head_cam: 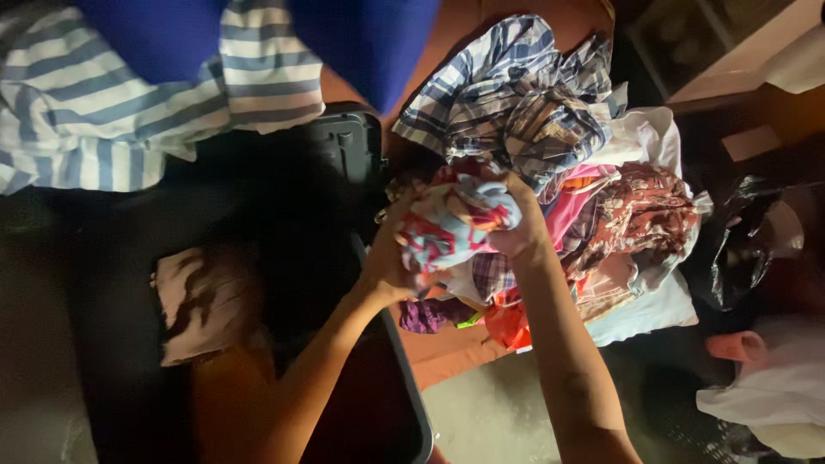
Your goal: The person folds various garments from a pile on a bed and places them into a black storage bin. The person handles shirts, pants, and patterned fabrics, folding each item by hand and stacking them inside the bin.
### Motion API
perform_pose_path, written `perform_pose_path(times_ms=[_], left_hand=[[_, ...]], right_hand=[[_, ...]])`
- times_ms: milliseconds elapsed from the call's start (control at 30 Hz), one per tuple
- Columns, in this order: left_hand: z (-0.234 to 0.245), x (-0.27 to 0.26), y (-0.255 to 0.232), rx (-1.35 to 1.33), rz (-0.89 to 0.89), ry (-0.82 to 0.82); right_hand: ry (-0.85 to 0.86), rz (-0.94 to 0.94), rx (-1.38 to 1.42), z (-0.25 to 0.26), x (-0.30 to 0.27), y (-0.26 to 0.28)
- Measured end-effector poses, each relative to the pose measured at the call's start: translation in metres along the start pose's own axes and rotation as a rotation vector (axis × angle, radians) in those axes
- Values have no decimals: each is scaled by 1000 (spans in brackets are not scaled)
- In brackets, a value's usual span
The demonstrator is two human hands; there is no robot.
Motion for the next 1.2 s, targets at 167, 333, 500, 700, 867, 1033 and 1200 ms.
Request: perform_pose_path(times_ms=[167, 333, 500, 700, 867, 1033, 1200], left_hand=[[52, 33, -21, 501, -358, -64], [92, 42, -60, 549, -390, -168], [78, 10, -111, 310, -407, -70], [94, -22, -119, 61, -344, -228], [83, -85, -147, 737, -820, -197], [7, -156, -147, 1306, -1108, -201], [13, -181, -138, 1008, -822, 131]], right_hand=[[182, 77, -96, -74, -26, -3], [295, 430, -522, -106, -63, 15], [-65, 610, -577, -76, -58, -26], [-8, 490, -706, -85, -58, -135], [88, 376, -325, -142, -92, -136], [211, 221, -127, -183, -111, -141], [-88, 286, -247, -159, -78, -100]])
Point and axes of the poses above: each hand's wrist, its own x-axis towards the middle knuckle, its own z-axis out of the back of the hand, y = z × x, the point moved 6 cm from there along x, towards the middle knuckle, and after that the axes turned 2 degrees about z, right-handed, at the moved point
